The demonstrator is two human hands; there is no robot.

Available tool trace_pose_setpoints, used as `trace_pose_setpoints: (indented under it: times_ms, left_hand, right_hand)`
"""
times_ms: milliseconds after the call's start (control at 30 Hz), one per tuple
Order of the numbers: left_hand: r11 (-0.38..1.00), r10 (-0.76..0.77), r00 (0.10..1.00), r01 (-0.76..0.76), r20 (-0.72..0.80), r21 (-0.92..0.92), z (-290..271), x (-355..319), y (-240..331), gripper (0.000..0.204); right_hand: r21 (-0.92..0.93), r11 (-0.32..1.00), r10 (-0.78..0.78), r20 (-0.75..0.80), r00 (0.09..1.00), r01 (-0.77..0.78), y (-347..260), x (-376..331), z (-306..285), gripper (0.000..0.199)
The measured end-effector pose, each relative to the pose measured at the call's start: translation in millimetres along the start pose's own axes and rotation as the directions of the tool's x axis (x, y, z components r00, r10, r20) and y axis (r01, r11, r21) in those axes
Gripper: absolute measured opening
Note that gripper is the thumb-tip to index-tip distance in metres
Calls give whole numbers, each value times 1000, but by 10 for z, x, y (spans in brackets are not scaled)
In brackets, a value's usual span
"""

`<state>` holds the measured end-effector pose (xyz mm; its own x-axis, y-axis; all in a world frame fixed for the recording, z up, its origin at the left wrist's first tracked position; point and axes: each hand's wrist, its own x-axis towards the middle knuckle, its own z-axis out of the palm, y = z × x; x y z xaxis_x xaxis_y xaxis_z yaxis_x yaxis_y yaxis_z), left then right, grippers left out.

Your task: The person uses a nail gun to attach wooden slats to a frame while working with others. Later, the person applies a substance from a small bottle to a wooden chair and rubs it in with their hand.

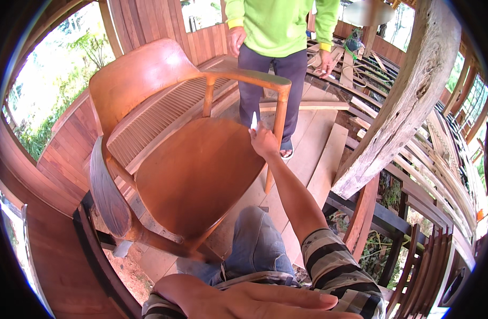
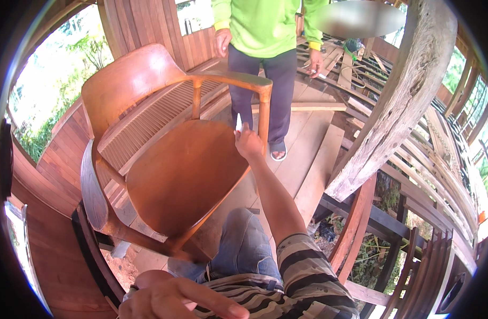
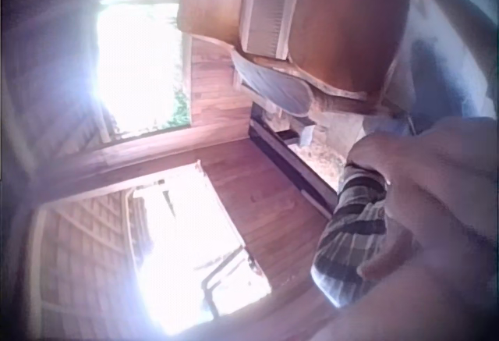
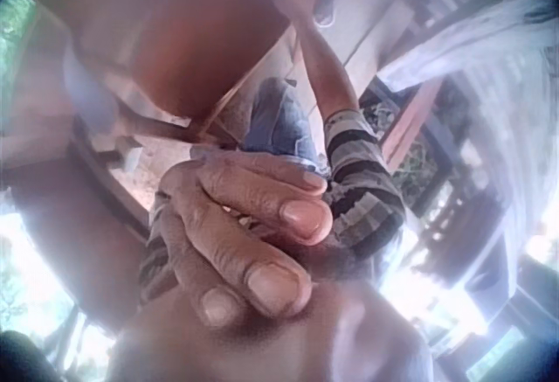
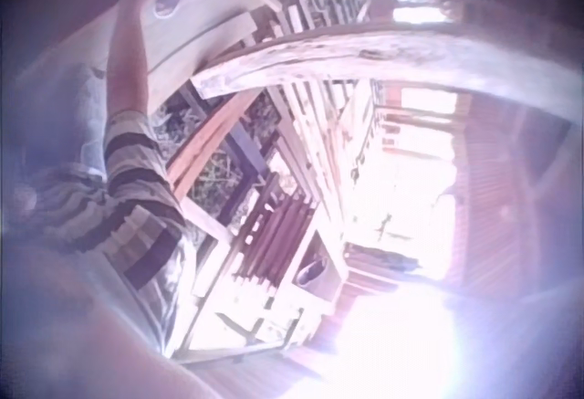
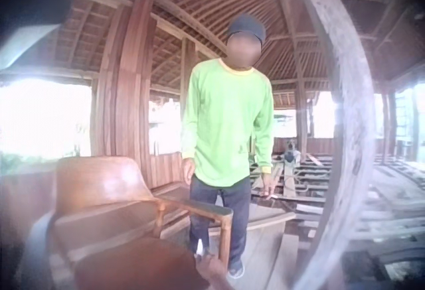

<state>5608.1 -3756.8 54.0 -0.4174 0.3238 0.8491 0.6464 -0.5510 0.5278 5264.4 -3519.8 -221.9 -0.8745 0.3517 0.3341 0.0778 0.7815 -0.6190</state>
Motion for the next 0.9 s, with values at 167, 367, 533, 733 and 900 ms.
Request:
trace_pose_setpoints:
  times_ms: [167,367,533,733,900]
  left_hand:
    - [844,253,964,-264,-86,-468,42,-249,-439,74]
    - [808,311,948,-300,-65,-507,-101,-286,-535,82]
    - [821,479,877,-467,-49,-327,-254,-208,-696,79]
    - [908,417,909,-415,-18,61,-645,-154,-210,54]
    - [831,480,874,-426,-75,358,-895,22,321,43]
  right_hand:
    - [3,1000,11,33,999,-11,-70,-24,-35,35]
    - [-4,1000,12,32,999,-12,-41,-5,-28,37]
    - [-46,999,14,38,999,-12,-70,-28,-31,35]
    - [1,1000,-21,-8,1000,21,-127,-34,22,39]
    - [-24,1000,-8,22,1000,9,-158,-35,38,41]
